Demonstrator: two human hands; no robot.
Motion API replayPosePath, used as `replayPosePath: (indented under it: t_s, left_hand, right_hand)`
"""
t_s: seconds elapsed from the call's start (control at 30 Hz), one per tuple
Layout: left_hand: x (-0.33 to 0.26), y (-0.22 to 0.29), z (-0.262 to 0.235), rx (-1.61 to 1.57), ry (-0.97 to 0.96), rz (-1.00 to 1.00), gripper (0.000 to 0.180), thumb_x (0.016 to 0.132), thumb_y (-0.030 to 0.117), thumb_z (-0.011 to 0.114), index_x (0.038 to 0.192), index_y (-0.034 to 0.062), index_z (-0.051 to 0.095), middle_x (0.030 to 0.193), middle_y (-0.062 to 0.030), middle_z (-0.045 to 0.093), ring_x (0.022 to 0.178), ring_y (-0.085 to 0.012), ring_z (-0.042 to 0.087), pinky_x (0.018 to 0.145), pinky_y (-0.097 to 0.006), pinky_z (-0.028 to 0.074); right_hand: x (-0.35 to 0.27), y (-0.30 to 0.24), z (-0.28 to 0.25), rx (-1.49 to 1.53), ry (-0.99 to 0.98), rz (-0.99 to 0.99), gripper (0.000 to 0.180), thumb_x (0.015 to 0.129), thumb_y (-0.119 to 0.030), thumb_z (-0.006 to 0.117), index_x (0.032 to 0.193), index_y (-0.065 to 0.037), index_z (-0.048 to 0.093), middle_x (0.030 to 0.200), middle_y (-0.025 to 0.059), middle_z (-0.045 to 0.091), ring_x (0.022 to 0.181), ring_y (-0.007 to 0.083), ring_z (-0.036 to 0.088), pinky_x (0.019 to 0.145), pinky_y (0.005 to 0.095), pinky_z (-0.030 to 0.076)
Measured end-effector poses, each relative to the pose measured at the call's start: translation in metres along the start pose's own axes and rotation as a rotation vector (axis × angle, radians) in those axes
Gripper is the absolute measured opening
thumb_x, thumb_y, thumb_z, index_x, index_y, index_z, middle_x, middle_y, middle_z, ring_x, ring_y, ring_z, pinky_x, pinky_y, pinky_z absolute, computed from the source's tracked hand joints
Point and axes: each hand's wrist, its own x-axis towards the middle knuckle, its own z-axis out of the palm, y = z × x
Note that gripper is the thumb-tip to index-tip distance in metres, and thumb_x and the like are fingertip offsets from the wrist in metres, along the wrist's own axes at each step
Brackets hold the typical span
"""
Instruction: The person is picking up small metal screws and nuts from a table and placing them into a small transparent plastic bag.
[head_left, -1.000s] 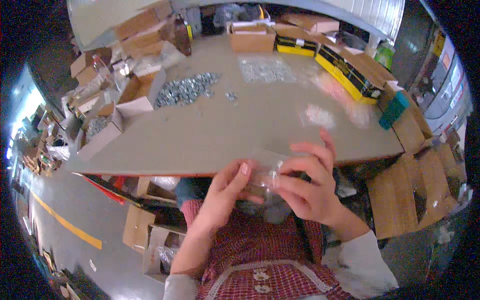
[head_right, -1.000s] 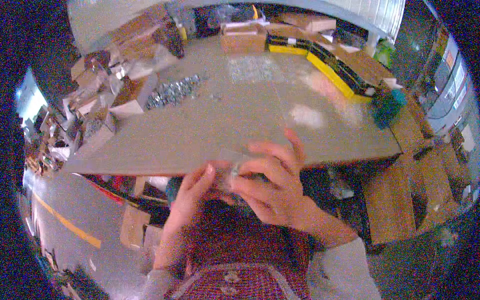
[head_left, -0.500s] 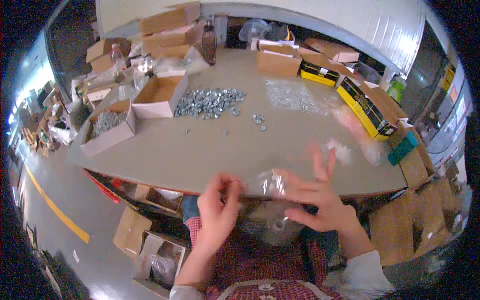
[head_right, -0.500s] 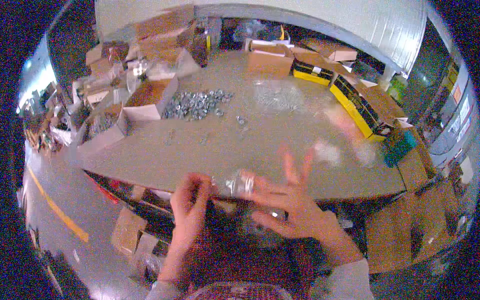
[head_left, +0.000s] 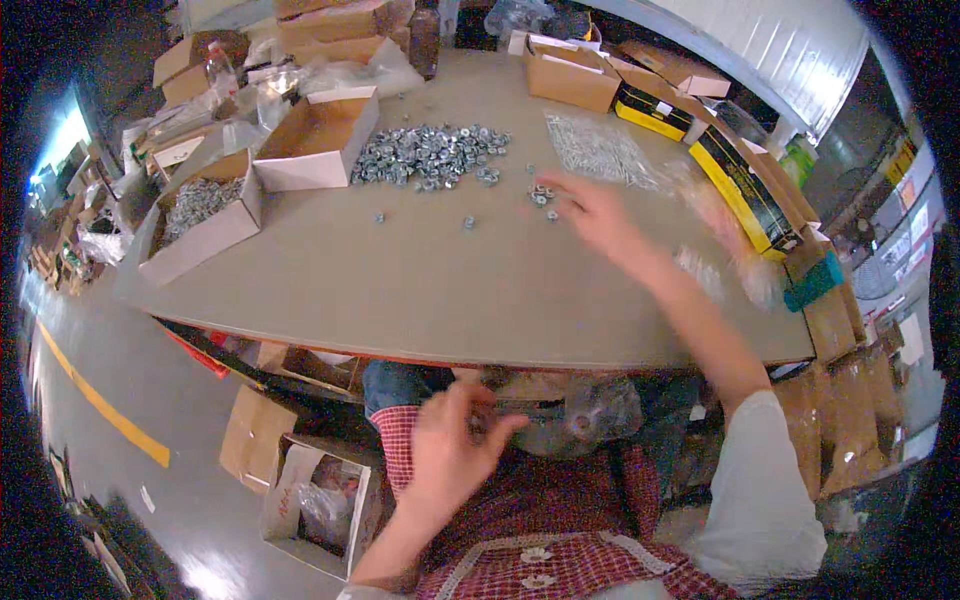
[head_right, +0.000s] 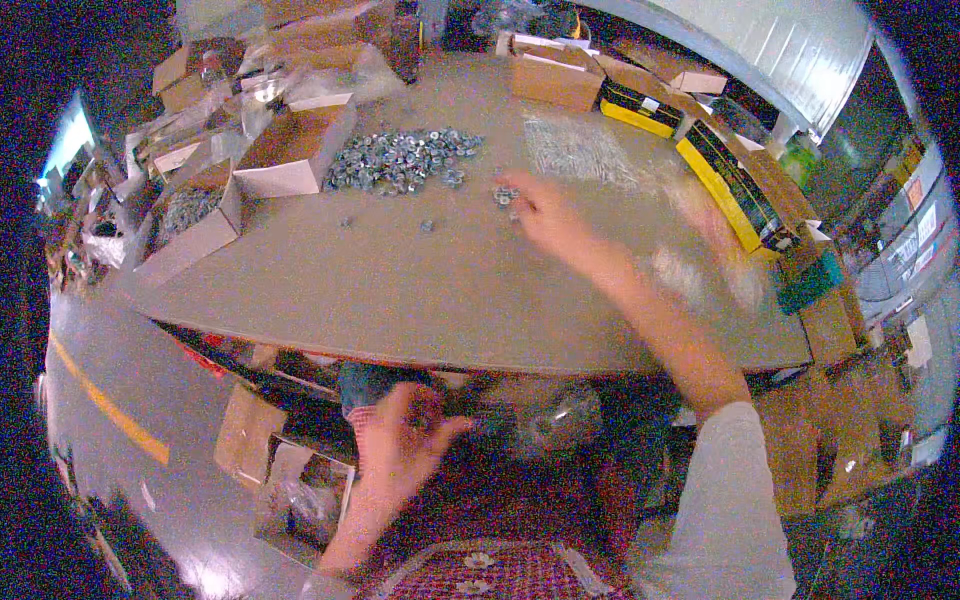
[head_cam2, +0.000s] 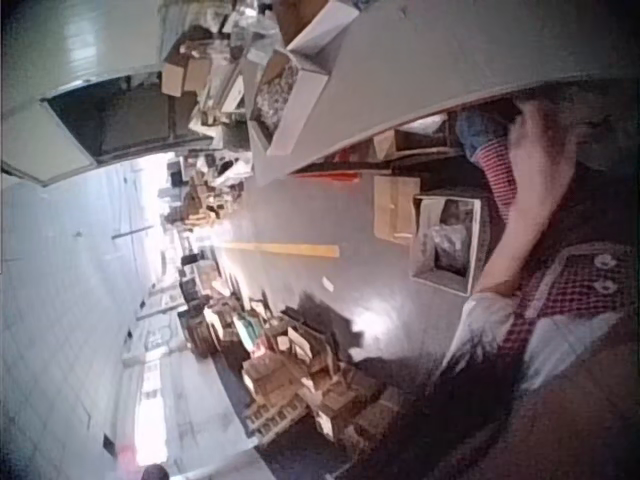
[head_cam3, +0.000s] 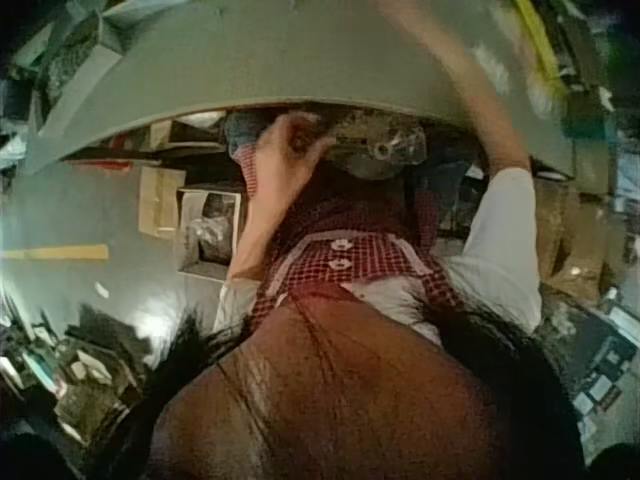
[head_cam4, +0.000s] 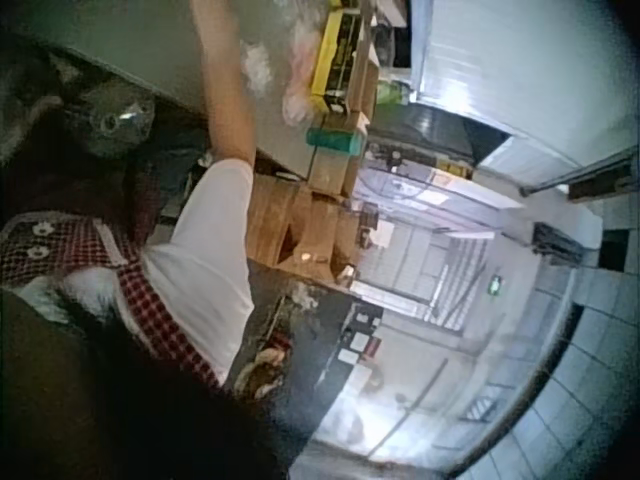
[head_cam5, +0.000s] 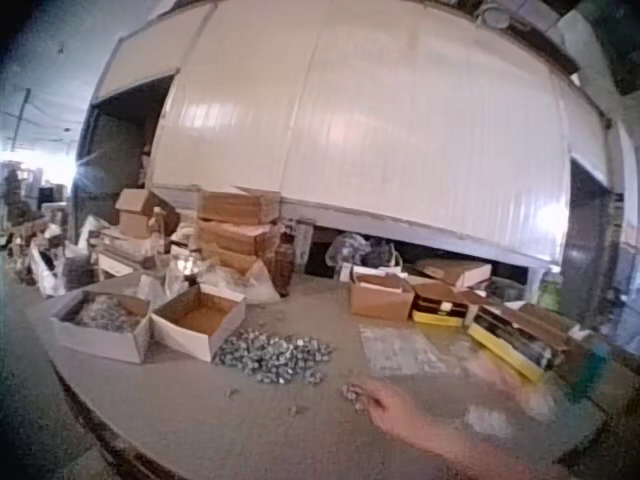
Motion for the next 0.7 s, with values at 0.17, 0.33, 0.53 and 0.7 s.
replayPosePath:
  t_s: [0.17,0.33,0.53,0.7]
  left_hand:
    - [-0.031,-0.032,0.059,-0.029,-0.169,0.055,0.071,0.069,0.047,0.086,0.109,-0.0031,0.054,0.08,-0.0177,0.065,0.072,-0.0362,0.066,0.06,-0.043,0.054]
    - [-0.038,-0.029,0.105,-0.056,-0.389,-0.033,0.084,0.071,0.055,0.081,0.119,-0.0062,0.051,0.075,-0.0239,0.066,0.07,-0.0411,0.068,0.06,-0.046,0.056]
    - [-0.036,-0.019,0.142,-0.232,-0.346,-0.01,0.08,0.072,0.053,0.081,0.124,0.0003,0.052,0.083,-0.0224,0.069,0.074,-0.0403,0.068,0.065,-0.047,0.056]
    - [-0.037,-0.019,0.16,-0.283,-0.328,-0.067,0.066,0.073,0.049,0.082,0.116,0.0043,0.059,0.09,-0.0185,0.07,0.077,-0.0376,0.069,0.067,-0.045,0.056]
  right_hand:
    - [0.02,0.034,0.018,0.028,-0.013,0.025,0.044,0.082,0.002,0.049,0.122,-0.007,0.062,0.116,0.0159,0.067,0.111,0.0332,0.062,0.098,0.0404,0.047]
    - [0.0,0.035,0.018,0.174,-0.018,0.056,0.049,0.075,0.006,0.047,0.119,-0.006,0.064,0.115,0.0144,0.068,0.108,0.0332,0.064,0.096,0.0404,0.049]
    - [-0.022,0.003,0.011,-0.122,-0.055,-0.073,0.056,0.071,0.014,0.039,0.115,-0.006,0.066,0.114,0.0149,0.066,0.111,0.0314,0.062,0.1,0.0378,0.046]
    - [-0.076,-0.021,-0.003,-0.133,-0.122,-0.179,0.054,0.069,0.01,0.049,0.115,-0.012,0.068,0.114,0.0135,0.066,0.115,0.0353,0.057,0.1,0.0433,0.045]
